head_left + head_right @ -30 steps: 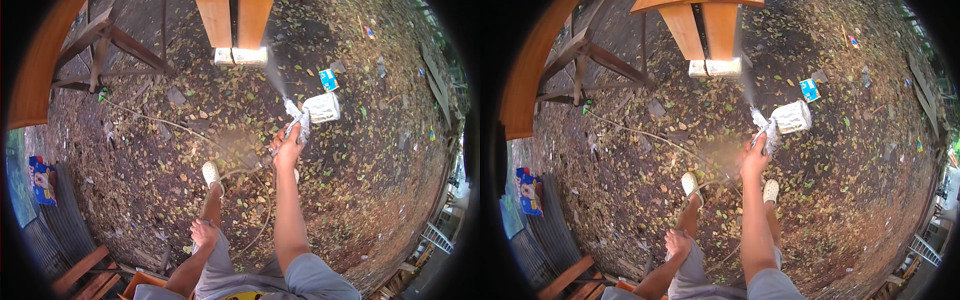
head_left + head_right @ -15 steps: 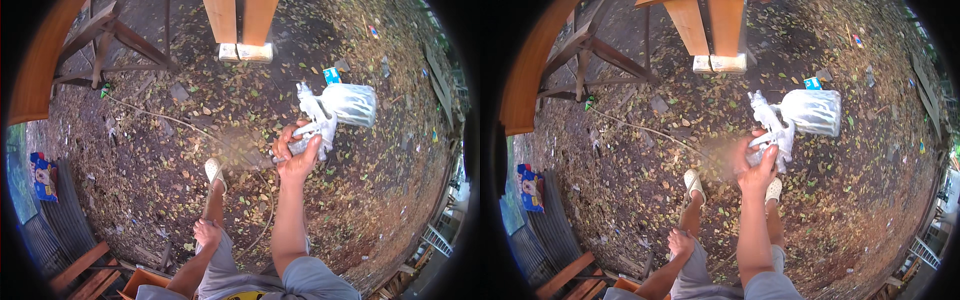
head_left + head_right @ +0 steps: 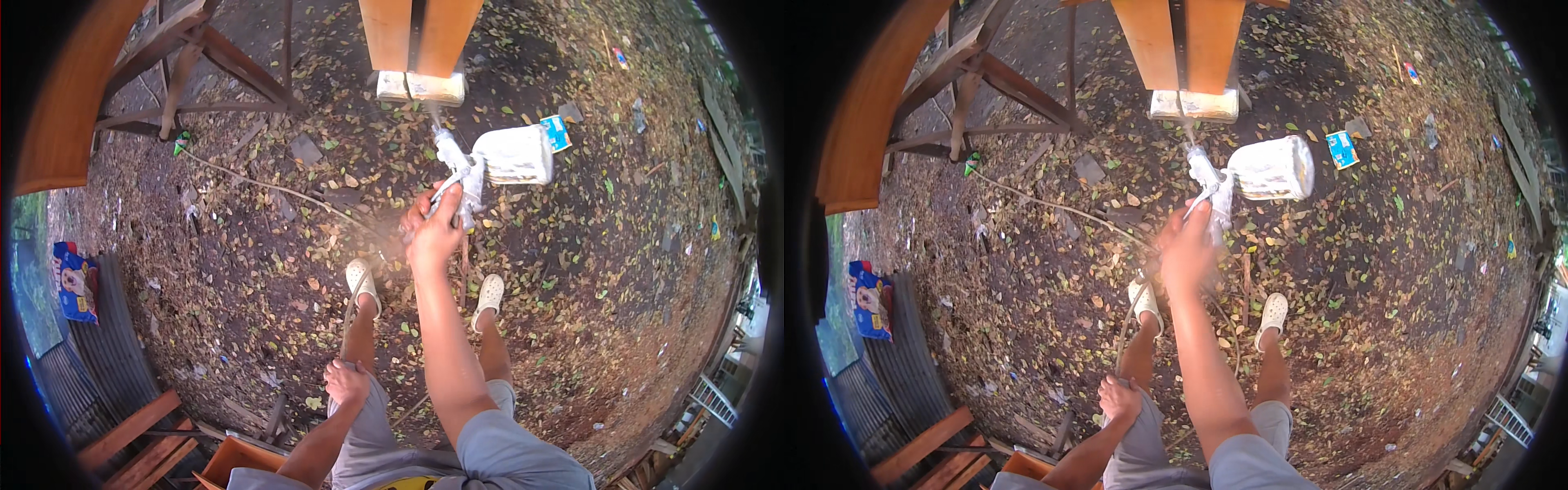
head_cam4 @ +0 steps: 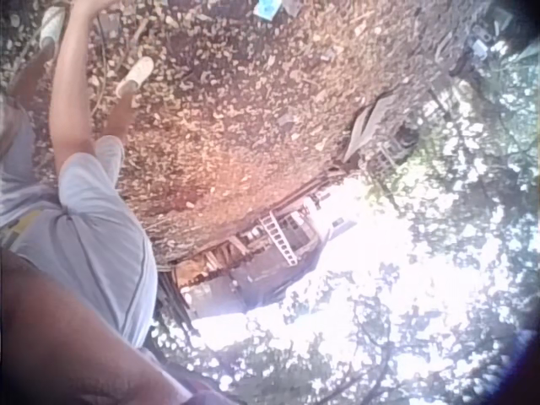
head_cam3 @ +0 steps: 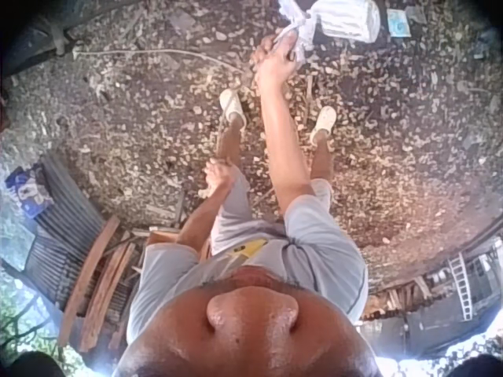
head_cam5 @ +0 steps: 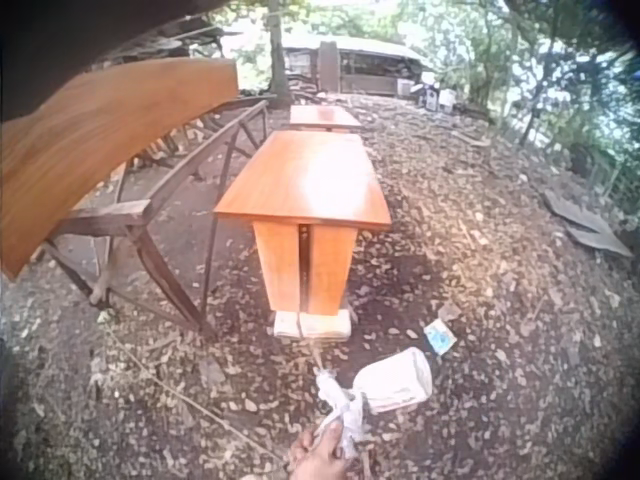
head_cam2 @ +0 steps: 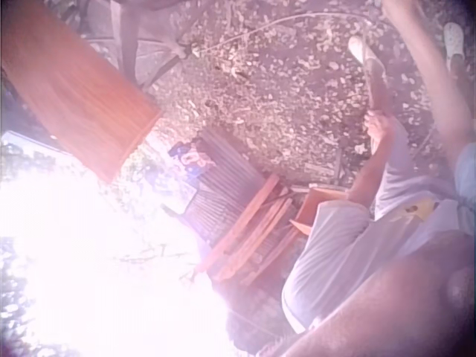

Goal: The person uses a spray gun to apply a clear finish to several wooden furniture pieces arranged on stands outdoors. They move around the pieces to cover different sides and refill the spray gun from a paint can mid-episode.

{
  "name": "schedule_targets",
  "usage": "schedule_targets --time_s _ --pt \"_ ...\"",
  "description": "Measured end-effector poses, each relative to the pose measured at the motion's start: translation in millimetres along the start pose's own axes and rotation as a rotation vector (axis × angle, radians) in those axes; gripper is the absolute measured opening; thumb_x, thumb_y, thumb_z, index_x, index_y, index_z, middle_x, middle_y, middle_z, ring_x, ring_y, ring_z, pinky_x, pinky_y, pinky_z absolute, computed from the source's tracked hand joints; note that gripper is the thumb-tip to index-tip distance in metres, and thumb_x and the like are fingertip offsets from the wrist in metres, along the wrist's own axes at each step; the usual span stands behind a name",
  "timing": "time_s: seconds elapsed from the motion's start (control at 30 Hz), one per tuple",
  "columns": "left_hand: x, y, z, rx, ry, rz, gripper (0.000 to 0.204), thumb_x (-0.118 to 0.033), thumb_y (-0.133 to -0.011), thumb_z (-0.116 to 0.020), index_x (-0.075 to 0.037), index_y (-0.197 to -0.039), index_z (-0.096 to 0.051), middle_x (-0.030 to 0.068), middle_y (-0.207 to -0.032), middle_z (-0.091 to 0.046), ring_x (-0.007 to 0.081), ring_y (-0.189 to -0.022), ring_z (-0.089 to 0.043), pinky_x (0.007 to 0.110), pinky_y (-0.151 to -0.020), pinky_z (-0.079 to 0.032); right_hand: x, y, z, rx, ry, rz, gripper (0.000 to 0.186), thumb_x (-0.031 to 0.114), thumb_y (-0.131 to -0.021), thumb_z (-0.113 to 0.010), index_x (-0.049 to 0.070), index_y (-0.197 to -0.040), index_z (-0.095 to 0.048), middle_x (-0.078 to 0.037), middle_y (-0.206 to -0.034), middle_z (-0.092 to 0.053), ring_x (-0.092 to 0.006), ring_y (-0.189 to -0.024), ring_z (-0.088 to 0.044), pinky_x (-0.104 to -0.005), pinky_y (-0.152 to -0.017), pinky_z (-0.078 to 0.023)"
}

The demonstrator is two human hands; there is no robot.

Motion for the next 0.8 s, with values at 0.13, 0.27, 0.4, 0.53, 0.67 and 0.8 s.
schedule_targets --time_s 0.13,0.27,0.4,0.53,0.67,0.8 --pt "7.4 -4.4 -4.9 -0.009 -0.006 -0.005 0.057 -0.045 -0.091 -0.063 0.002 -0.12 -0.052 0.019 -0.123 -0.055 0.0363 -0.119 -0.055 0.047 -0.091 -0.054 -28.1 -27.8 12.2 -0.097 0.086 -0.048 0.034 0.043 -0.105 -0.051 0.009 -0.103 -0.049 -0.001 -0.065 -0.044 -0.0105 -0.045 -0.038 -0.0293 -0.041 -0.03" --pt "7.1 -7.1 -2.8 -0.006 -0.019 -0.017 0.056 -0.045 -0.091 -0.062 0.002 -0.12 -0.052 0.0194 -0.122 -0.055 0.0367 -0.119 -0.055 0.047 -0.091 -0.054 -46.6 -45.4 21.1 -0.169 0.167 -0.108 0.036 0.044 -0.104 -0.053 0.009 -0.103 -0.049 -0.001 -0.066 -0.045 -0.0102 -0.045 -0.038 -0.029 -0.041 -0.03" --pt "5.6 -7.1 1.5 -0.005 -0.028 -0.007 0.056 -0.045 -0.09 -0.063 0.002 -0.118 -0.052 0.0199 -0.121 -0.055 0.0371 -0.118 -0.055 0.047 -0.09 -0.054 -35.2 -25.2 -4.0 -0.037 0.044 -0.091 0.036 0.045 -0.104 -0.051 0.009 -0.104 -0.049 -0.001 -0.067 -0.045 -0.01 -0.047 -0.039 -0.0292 -0.042 -0.03" --pt "3.8 -7.0 5.1 -0.01 -0.012 -0.012 0.055 -0.044 -0.09 -0.064 0.002 -0.117 -0.052 0.0199 -0.12 -0.055 0.0373 -0.116 -0.056 0.048 -0.089 -0.054 -2.7 15.5 -37.3 0.191 -0.086 -0.037 0.038 0.047 -0.104 -0.048 0.009 -0.105 -0.05 -0.002 -0.069 -0.046 -0.0098 -0.048 -0.04 -0.0288 -0.044 -0.032" --pt "4.8 -9.8 2.3 -0.027 -0.005 -0.012 0.055 -0.044 -0.089 -0.065 0.002 -0.116 -0.051 0.0196 -0.119 -0.055 0.0372 -0.115 -0.057 0.048 -0.089 -0.054 8.3 33.2 -48.0 0.413 -0.133 0.002 0.041 0.05 -0.104 -0.048 0.009 -0.11 -0.052 -0.002 -0.071 -0.048 -0.0096 -0.048 -0.039 -0.0278 -0.046 -0.034" --pt "2.1 -7.3 6.8 -0.022 -0.029 -0.01 0.055 -0.044 -0.089 -0.065 0.002 -0.115 -0.052 0.0193 -0.118 -0.055 0.0369 -0.115 -0.057 0.048 -0.089 -0.054 -22.4 3.2 -27.7 0.195 0.078 -0.035 0.036 0.042 -0.106 -0.047 0.007 -0.112 -0.051 -0.002 -0.069 -0.047 -0.0093 -0.047 -0.038 -0.0274 -0.044 -0.033"
Point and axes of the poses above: each hand's wrist, its own y-axis away from the middle knuckle, its own z-axis out of the back of the hand, x = y × z, the point moved 1 cm from there along -y, towards the middle knuckle
